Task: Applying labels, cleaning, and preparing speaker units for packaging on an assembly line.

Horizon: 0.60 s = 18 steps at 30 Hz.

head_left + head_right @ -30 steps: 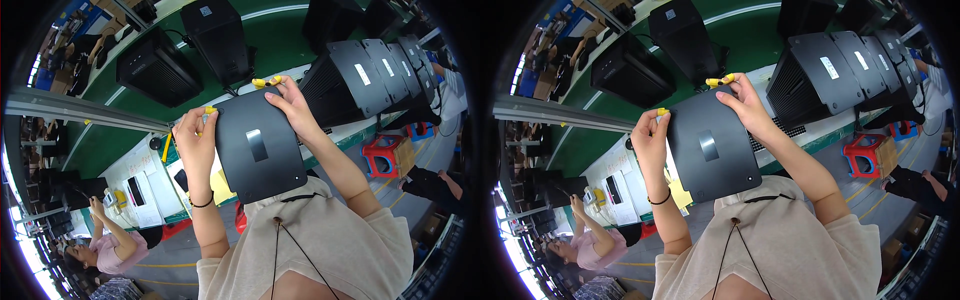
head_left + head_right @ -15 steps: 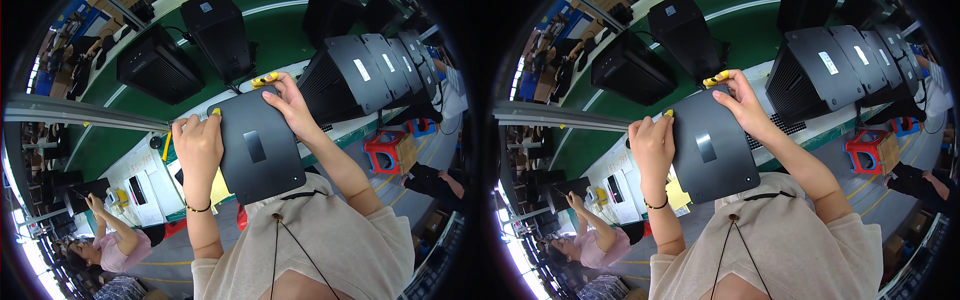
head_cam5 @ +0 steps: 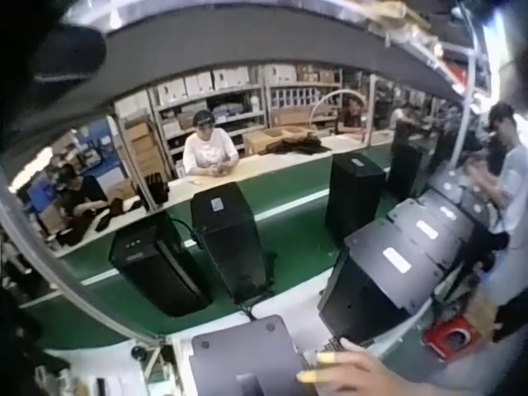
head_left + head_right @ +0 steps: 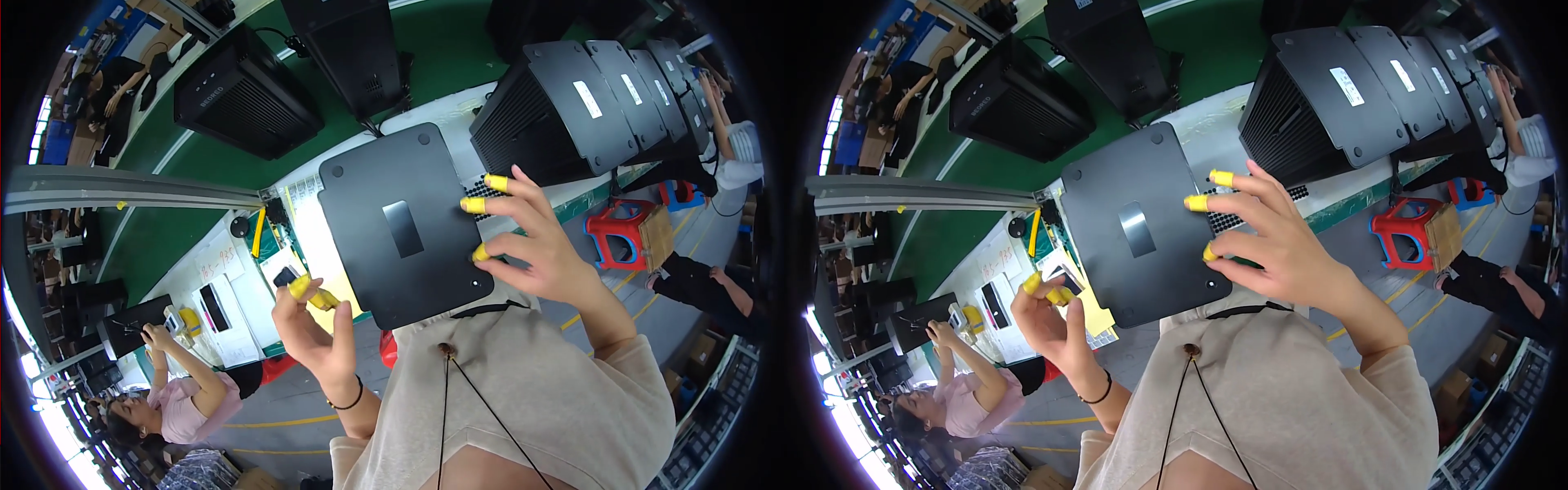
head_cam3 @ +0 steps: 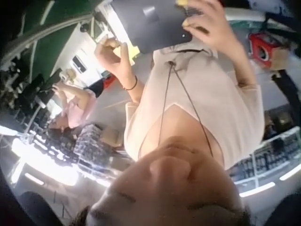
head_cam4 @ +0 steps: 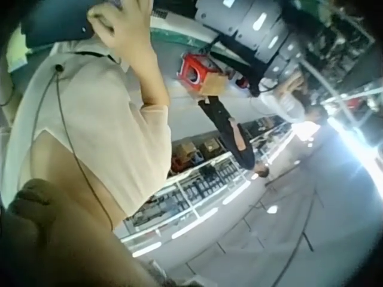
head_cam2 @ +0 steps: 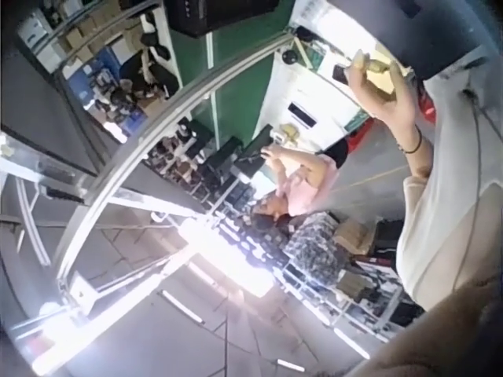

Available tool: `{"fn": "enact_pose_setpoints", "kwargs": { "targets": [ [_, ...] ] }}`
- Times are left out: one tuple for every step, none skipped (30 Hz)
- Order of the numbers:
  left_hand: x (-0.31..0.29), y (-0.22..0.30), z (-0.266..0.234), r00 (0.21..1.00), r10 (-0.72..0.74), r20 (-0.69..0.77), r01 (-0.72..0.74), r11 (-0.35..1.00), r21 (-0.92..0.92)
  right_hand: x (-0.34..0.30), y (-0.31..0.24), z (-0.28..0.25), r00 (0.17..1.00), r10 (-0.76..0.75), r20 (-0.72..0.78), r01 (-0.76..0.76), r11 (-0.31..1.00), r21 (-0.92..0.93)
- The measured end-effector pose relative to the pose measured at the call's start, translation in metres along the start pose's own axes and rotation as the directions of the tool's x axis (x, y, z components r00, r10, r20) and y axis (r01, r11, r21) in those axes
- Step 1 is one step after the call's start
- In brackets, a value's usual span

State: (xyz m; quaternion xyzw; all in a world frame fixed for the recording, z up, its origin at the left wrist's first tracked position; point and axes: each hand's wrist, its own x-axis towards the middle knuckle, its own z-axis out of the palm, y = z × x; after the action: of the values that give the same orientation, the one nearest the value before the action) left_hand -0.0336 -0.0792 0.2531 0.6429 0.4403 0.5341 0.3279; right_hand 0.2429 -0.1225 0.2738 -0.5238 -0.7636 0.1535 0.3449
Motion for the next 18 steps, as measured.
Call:
{"fn": "enact_pose_setpoints", "kwargs": {
  "targets": [
    [-0.004,0.003,-0.003,0.999,-0.002,0.038,0.003,0.999,-0.035,-0.004,-0.003,-0.001,0.999,0.019,0.047,-0.020,1.000,0.017],
    [-0.010,0.003,-0.007,0.996,-0.018,0.092,0.023,0.998,-0.056,-0.005,-0.006,-0.004,0.996,0.041,0.076,-0.044,0.999,0.030],
    [-0.014,0.003,-0.009,0.995,-0.025,0.092,0.030,0.998,-0.057,-0.007,-0.007,-0.005,0.996,0.045,0.082,-0.048,0.998,0.030],
    [-0.018,0.004,-0.010,0.994,-0.043,0.097,0.046,0.999,-0.029,-0.008,-0.008,-0.006,0.991,0.046,0.125,-0.051,0.998,0.038],
    [-0.020,0.004,-0.011,0.993,-0.059,0.105,0.060,0.998,-0.002,-0.009,-0.010,-0.006,0.985,0.047,0.165,-0.055,0.997,0.045],
    [-0.022,0.005,-0.011,0.991,-0.048,0.123,0.044,0.999,0.032,-0.012,-0.011,-0.003,0.983,0.043,0.177,-0.052,0.998,0.048],
    [-0.023,0.007,-0.012,0.991,-0.051,0.125,0.048,0.998,0.031,-0.012,-0.012,-0.001,0.983,0.046,0.180,-0.055,0.997,0.047],
    [-0.025,0.009,-0.012,0.989,-0.058,0.139,0.052,0.997,0.050,-0.013,-0.013,0.002,0.986,0.028,0.164,-0.025,1.000,-0.016],
    [-0.027,0.011,-0.012,0.986,-0.065,0.154,0.055,0.996,0.070,-0.013,-0.013,0.003,0.989,0.008,0.150,0.004,0.997,-0.080],
    [-0.028,0.012,-0.012,0.986,-0.068,0.154,0.057,0.996,0.071,-0.014,-0.013,0.003,0.988,0.009,0.151,0.003,0.997,-0.079],
    [-0.029,0.014,-0.012,0.984,-0.089,0.157,0.080,0.995,0.062,-0.015,-0.013,0.004,0.990,-0.021,0.137,0.036,0.994,-0.107],
    [-0.030,0.015,-0.013,0.981,-0.110,0.159,0.102,0.993,0.054,-0.016,-0.013,0.004,0.991,-0.052,0.123,0.069,0.988,-0.135],
    [-0.031,0.017,-0.014,0.981,-0.111,0.157,0.103,0.993,0.057,-0.018,-0.013,0.005,0.991,-0.054,0.124,0.071,0.989,-0.132],
    [-0.032,0.017,-0.013,0.976,-0.127,0.177,0.110,0.989,0.103,-0.022,-0.013,0.007,0.992,-0.058,0.113,0.071,0.991,-0.117],
    [-0.032,0.017,-0.013,0.970,-0.143,0.196,0.115,0.982,0.149,-0.025,-0.011,0.008,0.993,-0.062,0.102,0.072,0.992,-0.102],
    [-0.032,0.017,-0.012,0.970,-0.144,0.196,0.116,0.982,0.149,-0.028,-0.009,0.010,0.993,-0.061,0.103,0.071,0.992,-0.102],
    [-0.030,0.019,-0.013,0.965,-0.141,0.223,0.099,0.977,0.189,-0.030,-0.007,0.012,0.992,-0.082,0.097,0.092,0.991,-0.099],
    [-0.029,0.019,-0.013,0.958,-0.138,0.250,0.080,0.970,0.228,-0.032,-0.006,0.013,0.990,-0.103,0.091,0.112,0.989,-0.097]
  ]
}}
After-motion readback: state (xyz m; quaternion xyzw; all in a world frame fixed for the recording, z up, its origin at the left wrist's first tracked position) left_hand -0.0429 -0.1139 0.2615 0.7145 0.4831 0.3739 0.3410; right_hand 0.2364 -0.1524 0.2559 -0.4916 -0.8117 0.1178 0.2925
